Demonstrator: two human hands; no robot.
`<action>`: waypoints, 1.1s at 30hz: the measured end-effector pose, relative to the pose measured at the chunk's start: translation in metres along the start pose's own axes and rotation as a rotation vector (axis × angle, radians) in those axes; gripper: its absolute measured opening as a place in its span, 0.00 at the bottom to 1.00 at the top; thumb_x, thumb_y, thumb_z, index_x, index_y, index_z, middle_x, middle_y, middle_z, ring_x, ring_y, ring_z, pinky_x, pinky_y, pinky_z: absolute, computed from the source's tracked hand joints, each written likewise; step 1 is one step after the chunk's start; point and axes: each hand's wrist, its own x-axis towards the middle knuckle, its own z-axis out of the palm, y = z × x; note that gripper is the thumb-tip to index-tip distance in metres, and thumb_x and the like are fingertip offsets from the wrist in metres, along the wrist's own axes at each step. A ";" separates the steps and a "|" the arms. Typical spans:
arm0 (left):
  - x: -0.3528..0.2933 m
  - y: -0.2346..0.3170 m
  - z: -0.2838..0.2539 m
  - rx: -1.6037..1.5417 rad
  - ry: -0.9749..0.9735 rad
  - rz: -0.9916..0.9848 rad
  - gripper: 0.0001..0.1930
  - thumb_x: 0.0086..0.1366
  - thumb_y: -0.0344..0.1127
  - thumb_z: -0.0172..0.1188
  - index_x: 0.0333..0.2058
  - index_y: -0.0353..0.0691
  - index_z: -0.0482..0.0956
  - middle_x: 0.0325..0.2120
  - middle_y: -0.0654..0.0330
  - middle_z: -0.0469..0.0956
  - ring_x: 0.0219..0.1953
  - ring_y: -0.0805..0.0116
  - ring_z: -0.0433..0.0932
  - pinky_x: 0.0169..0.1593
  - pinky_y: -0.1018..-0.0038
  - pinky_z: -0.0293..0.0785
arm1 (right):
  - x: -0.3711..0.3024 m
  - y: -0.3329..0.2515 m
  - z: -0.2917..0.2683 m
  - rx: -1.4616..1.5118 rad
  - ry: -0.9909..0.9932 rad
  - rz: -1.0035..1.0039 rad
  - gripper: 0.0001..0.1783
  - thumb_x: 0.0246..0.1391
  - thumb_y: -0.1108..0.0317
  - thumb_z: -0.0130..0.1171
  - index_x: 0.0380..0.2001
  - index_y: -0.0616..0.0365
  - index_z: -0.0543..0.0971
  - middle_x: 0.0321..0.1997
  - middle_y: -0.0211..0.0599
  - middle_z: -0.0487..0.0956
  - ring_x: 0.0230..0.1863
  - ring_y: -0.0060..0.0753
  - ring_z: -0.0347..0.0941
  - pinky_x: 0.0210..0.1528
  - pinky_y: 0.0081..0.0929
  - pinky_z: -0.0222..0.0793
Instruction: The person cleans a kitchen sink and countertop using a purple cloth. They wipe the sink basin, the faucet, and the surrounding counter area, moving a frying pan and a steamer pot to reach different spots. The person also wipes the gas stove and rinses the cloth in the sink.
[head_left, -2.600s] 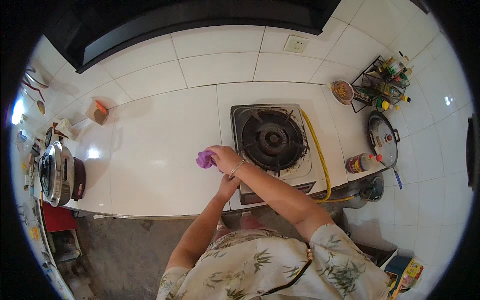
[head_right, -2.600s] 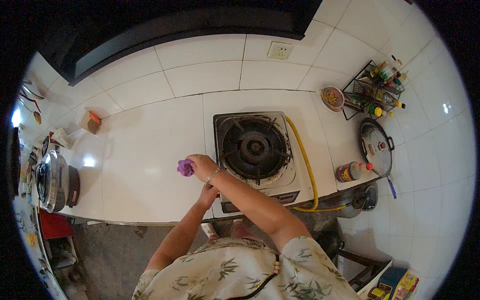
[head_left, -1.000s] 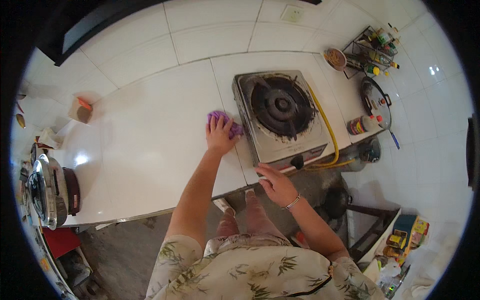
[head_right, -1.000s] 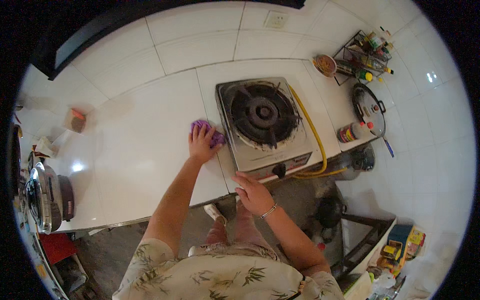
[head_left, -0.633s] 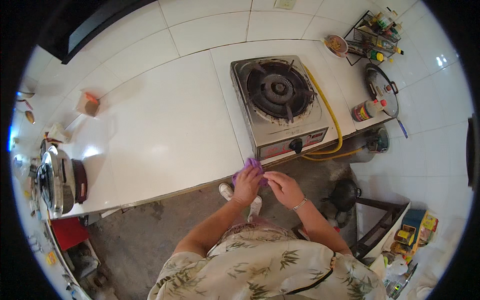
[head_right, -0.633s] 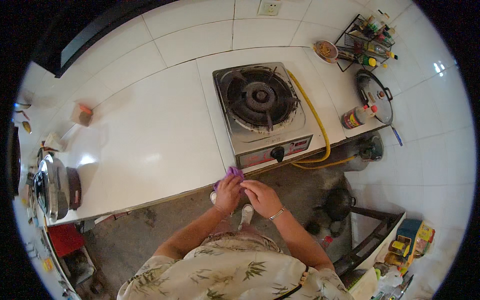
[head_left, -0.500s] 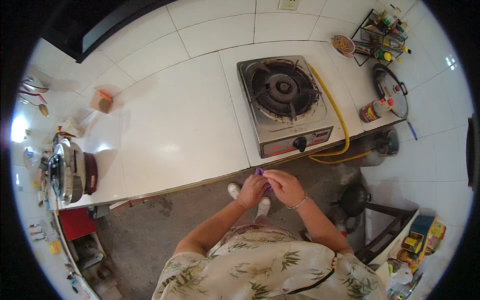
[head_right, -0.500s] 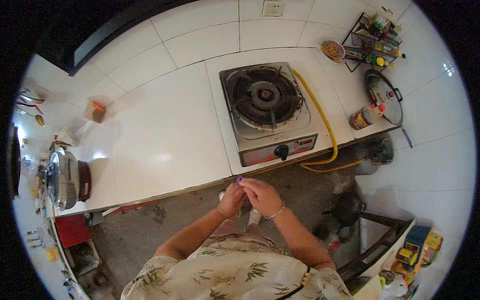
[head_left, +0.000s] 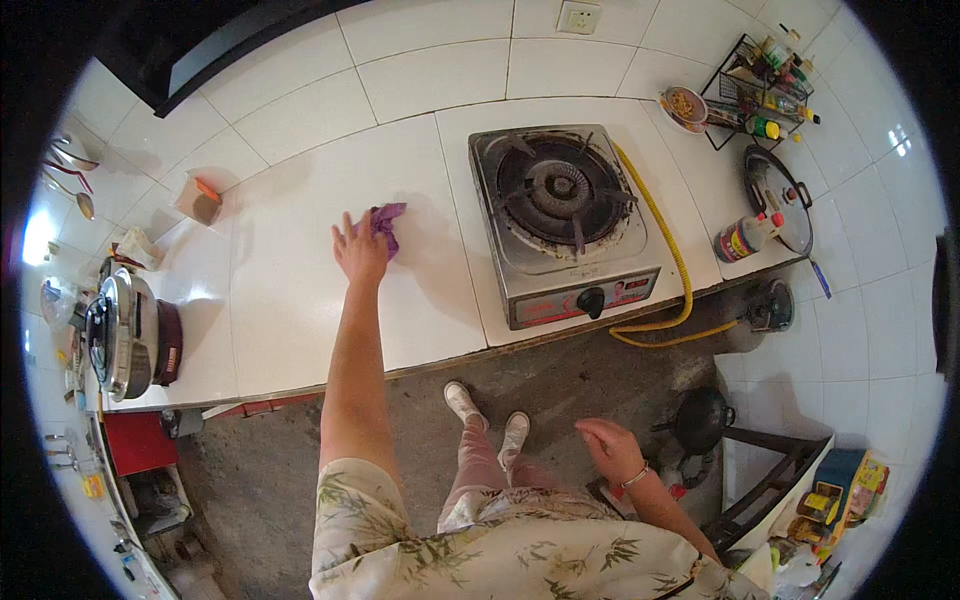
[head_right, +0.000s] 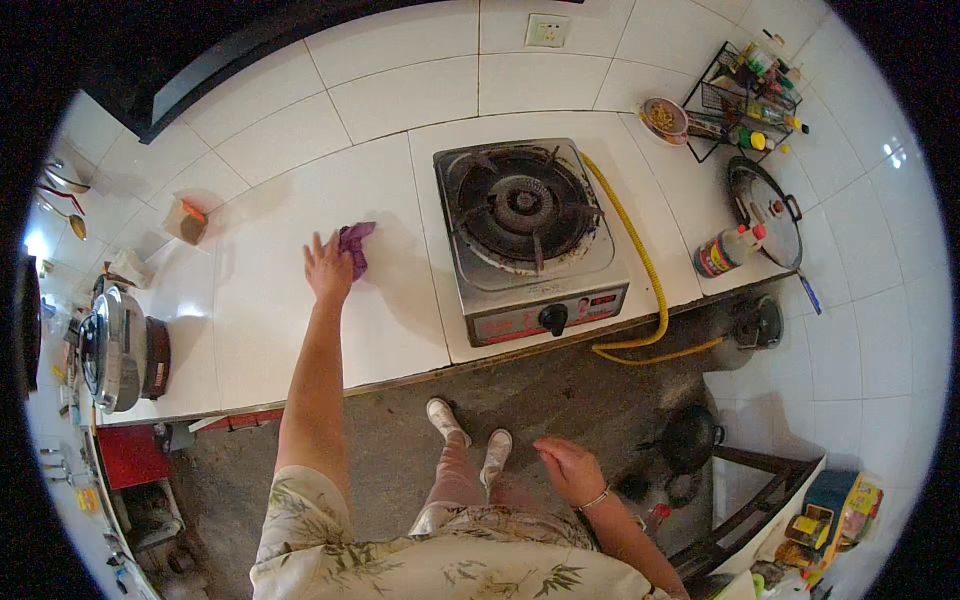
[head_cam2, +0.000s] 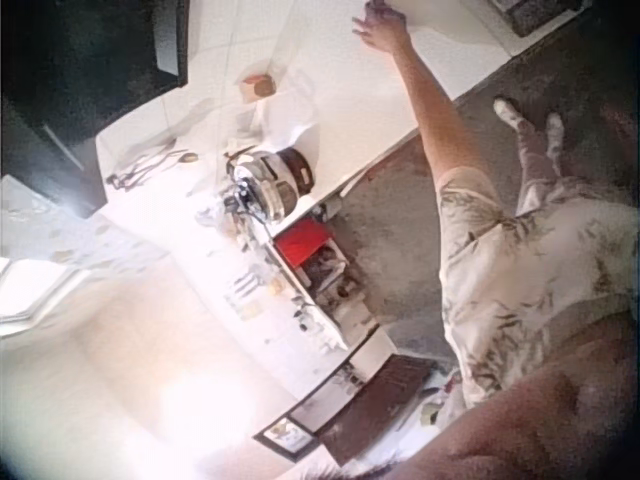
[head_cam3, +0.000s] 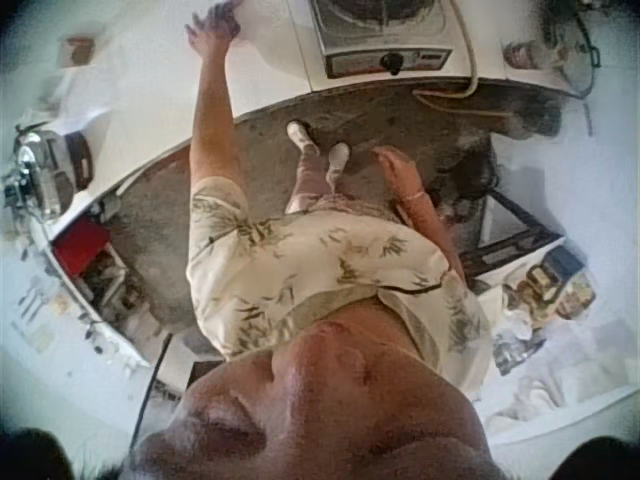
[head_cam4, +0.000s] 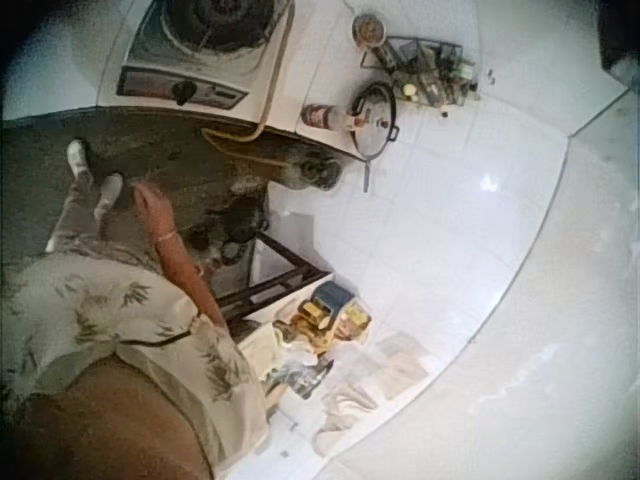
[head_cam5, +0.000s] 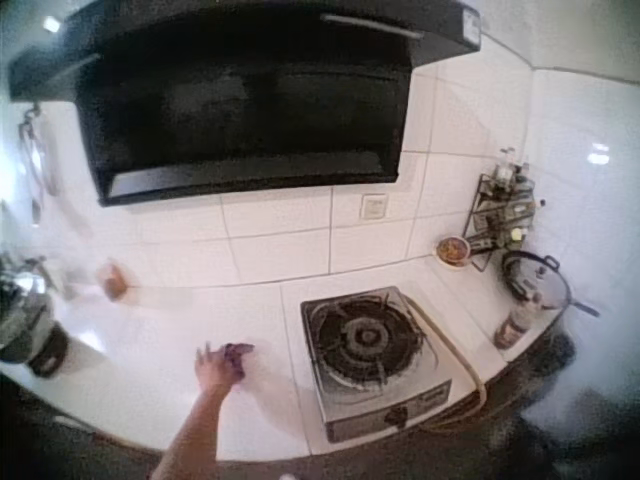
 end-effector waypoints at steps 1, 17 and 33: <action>-0.004 0.016 -0.011 0.022 -0.071 0.040 0.25 0.60 0.38 0.51 0.58 0.55 0.66 0.63 0.54 0.55 0.66 0.45 0.47 0.64 0.51 0.49 | -0.001 0.002 0.001 0.003 -0.025 0.005 0.10 0.58 0.69 0.50 0.41 0.58 0.78 0.42 0.42 0.79 0.41 0.44 0.77 0.43 0.35 0.74; -0.280 0.131 0.004 -0.451 -0.049 0.434 0.16 0.51 0.27 0.60 0.41 0.46 0.80 0.45 0.53 0.72 0.49 0.50 0.67 0.52 0.56 0.63 | 0.020 -0.005 0.010 0.093 -0.067 -0.179 0.11 0.58 0.66 0.49 0.41 0.55 0.77 0.43 0.40 0.78 0.41 0.45 0.75 0.42 0.35 0.72; -0.312 0.225 -0.035 -1.195 -0.850 0.214 0.27 0.66 0.38 0.51 0.61 0.39 0.58 0.59 0.54 0.62 0.61 0.64 0.61 0.60 0.70 0.58 | 0.009 0.044 -0.008 1.191 0.356 0.580 0.28 0.58 0.60 0.55 0.61 0.47 0.62 0.55 0.30 0.71 0.53 0.25 0.68 0.50 0.24 0.67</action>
